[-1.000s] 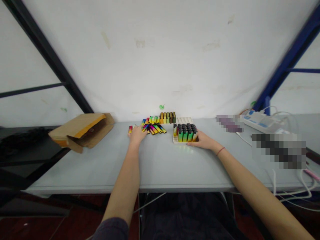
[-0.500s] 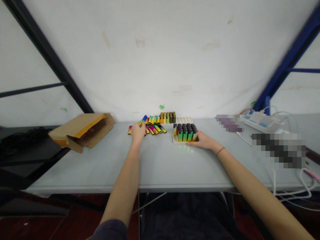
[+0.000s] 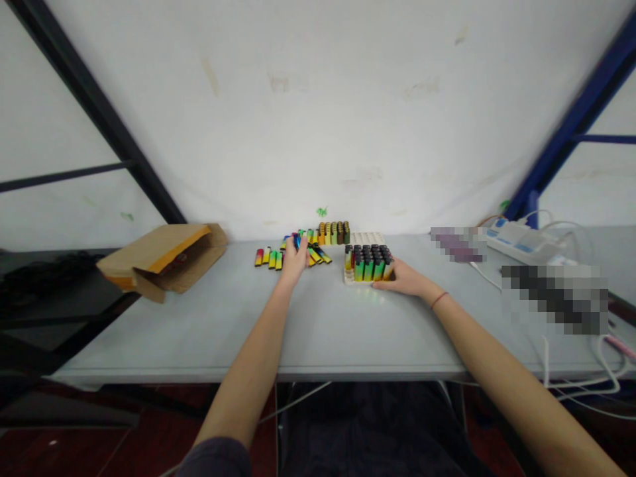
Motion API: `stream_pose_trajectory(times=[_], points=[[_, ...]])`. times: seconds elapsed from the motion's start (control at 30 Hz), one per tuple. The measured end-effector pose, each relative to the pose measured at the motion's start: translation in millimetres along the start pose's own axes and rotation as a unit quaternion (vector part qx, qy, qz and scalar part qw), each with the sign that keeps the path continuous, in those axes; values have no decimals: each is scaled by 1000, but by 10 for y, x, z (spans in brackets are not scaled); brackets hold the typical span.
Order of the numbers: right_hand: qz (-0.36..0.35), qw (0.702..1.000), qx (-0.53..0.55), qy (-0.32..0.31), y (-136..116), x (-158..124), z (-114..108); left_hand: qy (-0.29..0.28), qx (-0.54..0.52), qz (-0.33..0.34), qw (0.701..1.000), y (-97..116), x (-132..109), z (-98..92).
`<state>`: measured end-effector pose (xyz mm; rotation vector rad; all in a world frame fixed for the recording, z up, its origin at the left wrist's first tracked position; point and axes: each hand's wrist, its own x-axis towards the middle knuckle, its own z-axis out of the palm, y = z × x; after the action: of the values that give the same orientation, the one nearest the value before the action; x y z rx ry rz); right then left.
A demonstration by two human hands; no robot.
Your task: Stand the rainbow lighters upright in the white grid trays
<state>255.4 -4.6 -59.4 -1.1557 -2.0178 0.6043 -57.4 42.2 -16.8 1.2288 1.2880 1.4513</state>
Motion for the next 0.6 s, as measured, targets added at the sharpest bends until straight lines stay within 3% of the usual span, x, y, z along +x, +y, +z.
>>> stream_pose_trajectory(times=[0.17, 0.33, 0.6], points=[[-5, 1000, -9, -1, 0, 2, -3, -38, -36, -27, 998, 41, -97, 124], [1, 1000, -12, -3, 11, 2, 0, -111, -169, -138, 970, 104, -220, 249], [-2, 1000, 2, 6, 15, -2, 13, -121, -196, -186, 955, 136, -352, 349]])
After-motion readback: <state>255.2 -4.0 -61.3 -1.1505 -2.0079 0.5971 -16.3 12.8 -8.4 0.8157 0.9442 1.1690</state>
